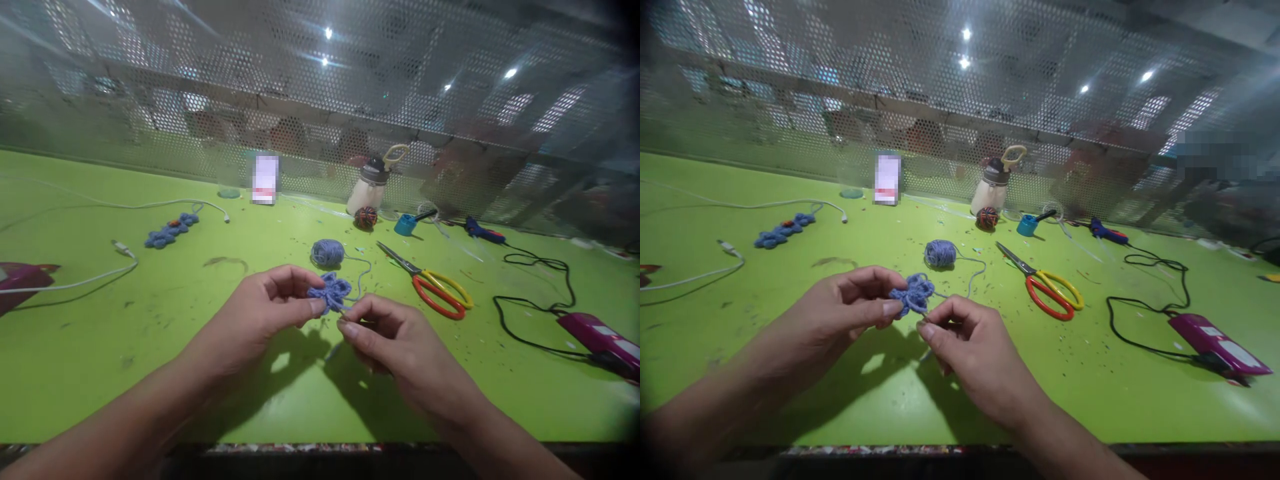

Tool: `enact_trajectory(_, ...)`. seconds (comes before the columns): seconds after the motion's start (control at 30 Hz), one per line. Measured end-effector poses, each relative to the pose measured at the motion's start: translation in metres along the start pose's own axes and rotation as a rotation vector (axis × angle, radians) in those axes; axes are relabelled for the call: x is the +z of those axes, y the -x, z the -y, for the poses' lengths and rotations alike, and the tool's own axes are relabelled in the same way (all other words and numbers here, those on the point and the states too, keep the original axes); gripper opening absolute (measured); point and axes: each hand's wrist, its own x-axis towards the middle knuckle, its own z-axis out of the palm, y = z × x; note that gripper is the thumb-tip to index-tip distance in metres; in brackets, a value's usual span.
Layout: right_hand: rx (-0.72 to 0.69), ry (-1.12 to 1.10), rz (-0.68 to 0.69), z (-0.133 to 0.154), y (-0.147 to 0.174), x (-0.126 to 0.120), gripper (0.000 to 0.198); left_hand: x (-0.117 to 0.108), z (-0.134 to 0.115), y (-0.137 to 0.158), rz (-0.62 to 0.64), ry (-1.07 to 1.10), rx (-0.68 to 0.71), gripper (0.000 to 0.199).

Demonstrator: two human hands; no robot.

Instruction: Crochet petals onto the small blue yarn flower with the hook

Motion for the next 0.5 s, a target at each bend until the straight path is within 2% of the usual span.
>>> enact_trajectory(0.13, -0.006, 0.058, -0.022, -0.0014, -0.0001, 0.0007, 0.023, 0.0004, 0.0012, -0.0004, -0.028, -0.048, 0.004, 0.019)
enact_trajectory(0.23, -0.091, 0.210, -0.073, -0.0033, -0.0001, 0.0016, 0.016, 0.0018, -0.0001, 0.0008, -0.034, -0.041, -0.037, 0.017)
enact_trajectory(0.37, -0.347, 0.509, -0.143, -0.0064, 0.0014, 0.0006, 0.012, 0.0038, -0.0030, 0.0028, -0.034, 0.028, -0.082, 0.021)
enact_trajectory(0.43, -0.495, 0.638, -0.142, -0.0061, 0.0025, -0.0013, 0.012, 0.0038, -0.0039, 0.0025, -0.012, 0.061, -0.104, 0.026)
enact_trajectory(0.5, -0.570, 0.692, -0.115, -0.0039, 0.0029, -0.0044, 0.011, 0.0028, -0.0042, 0.0015, 0.015, 0.093, -0.128, 0.028)
